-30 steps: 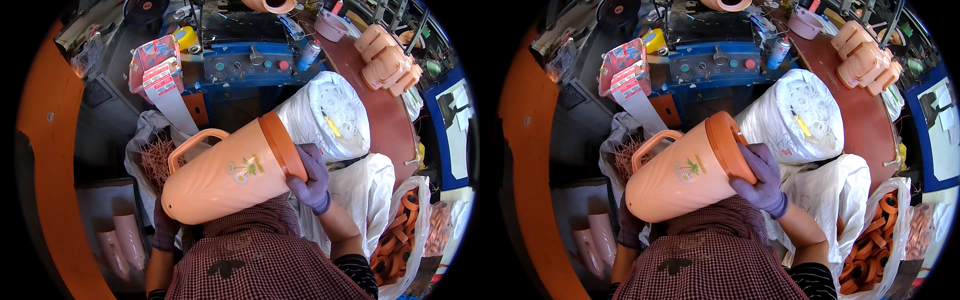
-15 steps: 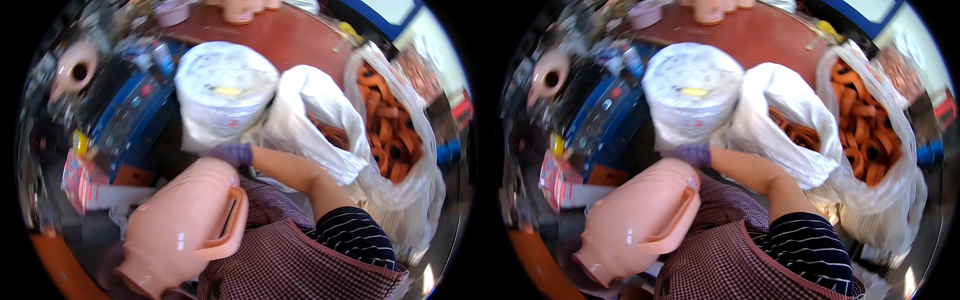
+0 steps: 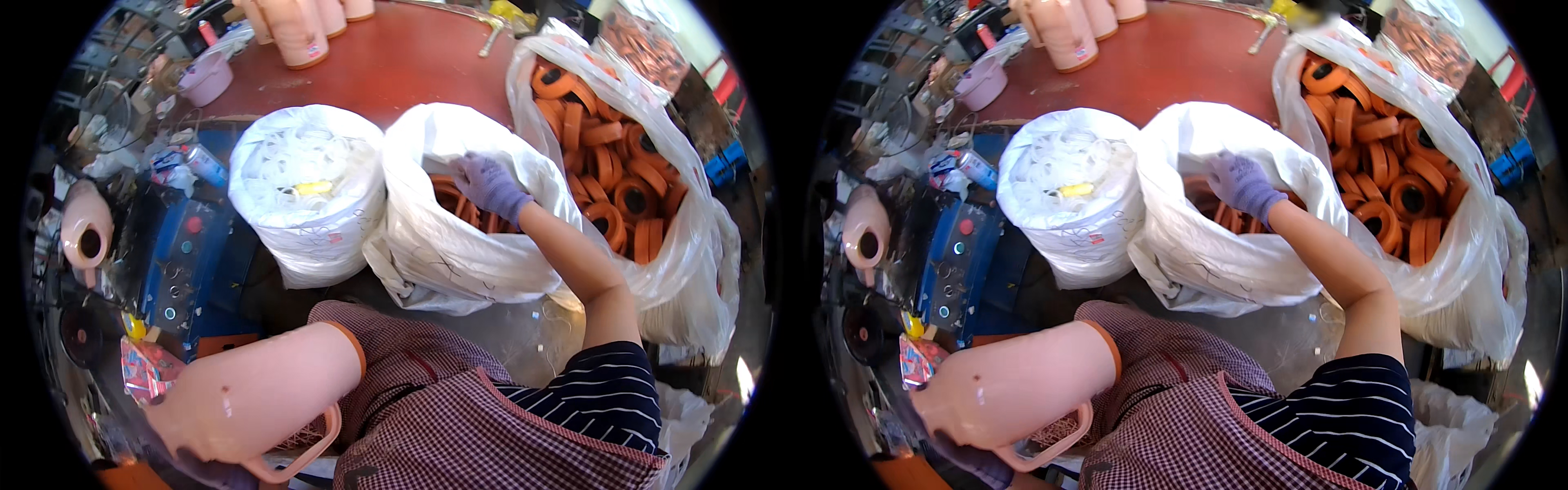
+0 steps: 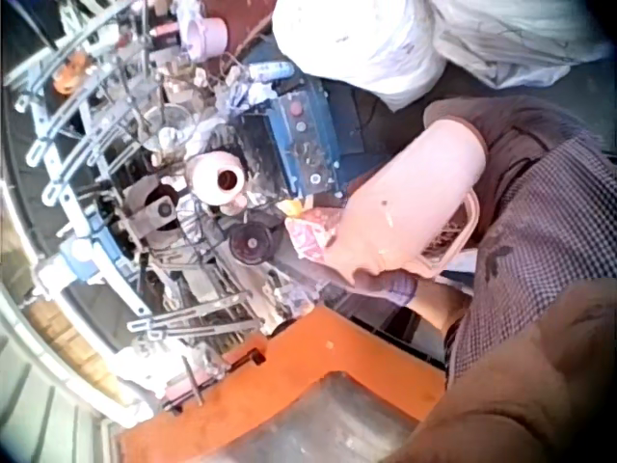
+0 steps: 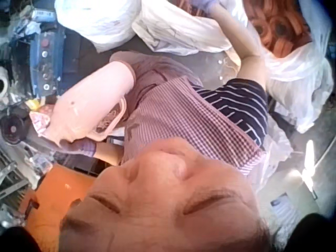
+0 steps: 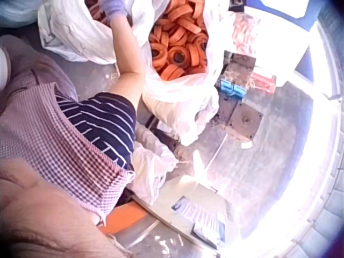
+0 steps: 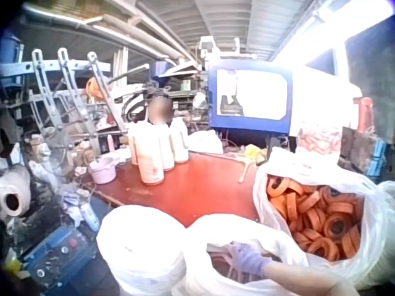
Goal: The person assembles pink plastic pitchers by attaching handles and lids. They pick up pitcher bodies, attach handles, and place lids on top, repeating the process for multiple units.
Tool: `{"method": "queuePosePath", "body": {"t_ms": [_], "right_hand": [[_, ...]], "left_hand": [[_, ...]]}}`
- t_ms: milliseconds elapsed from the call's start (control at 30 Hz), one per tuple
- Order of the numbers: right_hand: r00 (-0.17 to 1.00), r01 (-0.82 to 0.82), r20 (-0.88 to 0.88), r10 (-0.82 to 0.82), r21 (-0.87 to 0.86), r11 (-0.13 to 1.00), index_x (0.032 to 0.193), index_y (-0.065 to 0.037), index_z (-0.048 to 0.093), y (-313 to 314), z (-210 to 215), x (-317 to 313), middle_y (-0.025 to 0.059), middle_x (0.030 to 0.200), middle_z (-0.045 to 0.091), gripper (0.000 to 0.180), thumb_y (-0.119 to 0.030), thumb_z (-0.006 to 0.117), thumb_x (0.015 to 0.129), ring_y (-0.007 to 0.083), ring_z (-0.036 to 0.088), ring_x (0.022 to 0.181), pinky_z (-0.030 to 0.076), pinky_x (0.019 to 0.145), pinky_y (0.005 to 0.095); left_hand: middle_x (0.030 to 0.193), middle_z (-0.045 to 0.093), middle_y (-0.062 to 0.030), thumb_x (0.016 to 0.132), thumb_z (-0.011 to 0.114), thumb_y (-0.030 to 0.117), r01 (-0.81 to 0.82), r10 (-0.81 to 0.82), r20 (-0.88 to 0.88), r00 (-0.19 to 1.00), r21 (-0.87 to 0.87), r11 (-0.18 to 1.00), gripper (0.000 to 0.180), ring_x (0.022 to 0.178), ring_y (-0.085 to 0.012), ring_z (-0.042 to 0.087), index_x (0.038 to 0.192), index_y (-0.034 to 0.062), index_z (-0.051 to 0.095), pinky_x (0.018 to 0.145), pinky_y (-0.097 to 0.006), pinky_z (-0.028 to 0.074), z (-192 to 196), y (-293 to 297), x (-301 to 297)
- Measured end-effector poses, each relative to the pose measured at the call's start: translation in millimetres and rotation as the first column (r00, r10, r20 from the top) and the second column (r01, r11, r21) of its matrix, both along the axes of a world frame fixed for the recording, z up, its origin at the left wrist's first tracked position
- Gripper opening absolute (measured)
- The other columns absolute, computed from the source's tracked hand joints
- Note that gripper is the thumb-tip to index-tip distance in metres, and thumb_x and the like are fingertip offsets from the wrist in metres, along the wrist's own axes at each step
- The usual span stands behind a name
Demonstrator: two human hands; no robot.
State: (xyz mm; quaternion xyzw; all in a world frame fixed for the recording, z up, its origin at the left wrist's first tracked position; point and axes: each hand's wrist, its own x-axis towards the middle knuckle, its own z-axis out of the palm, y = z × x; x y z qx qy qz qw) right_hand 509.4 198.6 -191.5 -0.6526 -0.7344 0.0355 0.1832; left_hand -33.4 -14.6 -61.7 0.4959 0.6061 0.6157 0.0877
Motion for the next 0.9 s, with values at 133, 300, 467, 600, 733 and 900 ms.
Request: {"method": "queuePosePath", "body": {"t_ms": [133, 300, 467, 600, 733, 900], "right_hand": [[0.983, -0.031, 0.175, 0.051, -0.112, 0.993, 0.130, -0.008, 0.051, 33.8, -113.3, 26.6, 0.0207, 0.120, 0.061, 0.051, -0.029, 0.066, 0.085, 0.0389, 0.061, 0.111, 0.047, 0.098, 0.0448], [0.923, 0.020, 0.383, 0.045, -0.165, 0.986, 0.103, -0.004, 0.064, 36.6, 48.3, -20.9, 0.0199, 0.101, 0.069, 0.029, -0.026, 0.056, 0.085, 0.0348, 0.068, 0.093, 0.051, 0.085, 0.0459], [0.929, -0.263, 0.369, 0.010, 0.645, 0.718, 0.112, -0.007, 0.064, -5.5, 223.8, -72.2, 0.0118, 0.083, 0.060, 0.038, -0.008, 0.069, 0.074, 0.0301, 0.061, 0.074, 0.049, 0.063, 0.0415], [0.752, -0.636, 0.439, 0.492, 0.679, 0.366, 0.106, -0.009, 0.066, -36.8, 211.8, -187.4, 0.0039, 0.077, 0.056, 0.035, -0.011, 0.072, 0.071, 0.0220, 0.058, 0.066, 0.045, 0.054, 0.0390], [0.313, -0.768, 0.127, 0.941, 0.618, 0.171, 0.117, -0.005, 0.066, -105.2, 205.0, -269.6, 0.0044, 0.085, 0.057, 0.046, -0.017, 0.075, 0.073, 0.0194, 0.059, 0.071, 0.048, 0.060, 0.0351], [0.234, -0.620, -0.290, 0.928, 0.690, 0.372, 0.138, 0.000, 0.047, -95.6, 174.0, -324.3, 0.0127, 0.116, 0.059, 0.078, -0.019, 0.083, 0.072, 0.0225, 0.061, 0.100, 0.048, 0.088, 0.0342]], "left_hand": [[0.137, 0.051, -0.0236, 0.070, 0.065, 0.029, -0.009, 0.003, -0.050, 0.999, -0.113, 0.994, 0.092, 0.121, -0.0342, 0.054, 0.151, -0.0025, 0.032, 0.104, -0.045, 0.042, -16.2, 10.4, 17.1], [0.131, 0.057, -0.0218, 0.061, 0.068, 0.017, 0.081, -0.062, 0.087, 0.994, -0.231, 0.970, 0.096, 0.120, -0.0309, 0.056, 0.149, -0.0037, 0.035, 0.103, -0.041, 0.043, -32.8, -13.2, 8.4], [0.125, 0.061, -0.0201, 0.060, 0.075, 0.016, 0.086, -0.093, -0.015, 0.996, -0.271, 0.959, 0.091, 0.122, -0.0319, 0.055, 0.142, -0.0042, 0.043, 0.103, -0.042, 0.044, -13.0, -14.8, 29.2], [0.118, 0.064, -0.0141, 0.061, 0.088, 0.031, 0.214, -0.319, -0.549, 0.773, -0.247, 0.945, 0.081, 0.138, -0.0422, 0.037, 0.130, 0.0023, 0.056, 0.111, -0.056, 0.030, 5.6, 4.4, 45.7], [0.119, 0.064, -0.0120, 0.058, 0.090, 0.036, 0.157, -0.218, -0.516, 0.828, -0.160, 0.975, 0.077, 0.137, -0.0450, 0.037, 0.122, 0.0051, 0.060, 0.111, -0.060, 0.029, -2.1, 4.6, 45.6], [0.118, 0.062, -0.0164, 0.057, 0.087, 0.024, 0.006, 0.000, 0.064, 0.998, -0.086, 0.996, 0.075, 0.117, -0.0374, 0.056, 0.121, 0.0001, 0.057, 0.104, -0.046, 0.041, -23.1, -36.7, 30.8]]}}
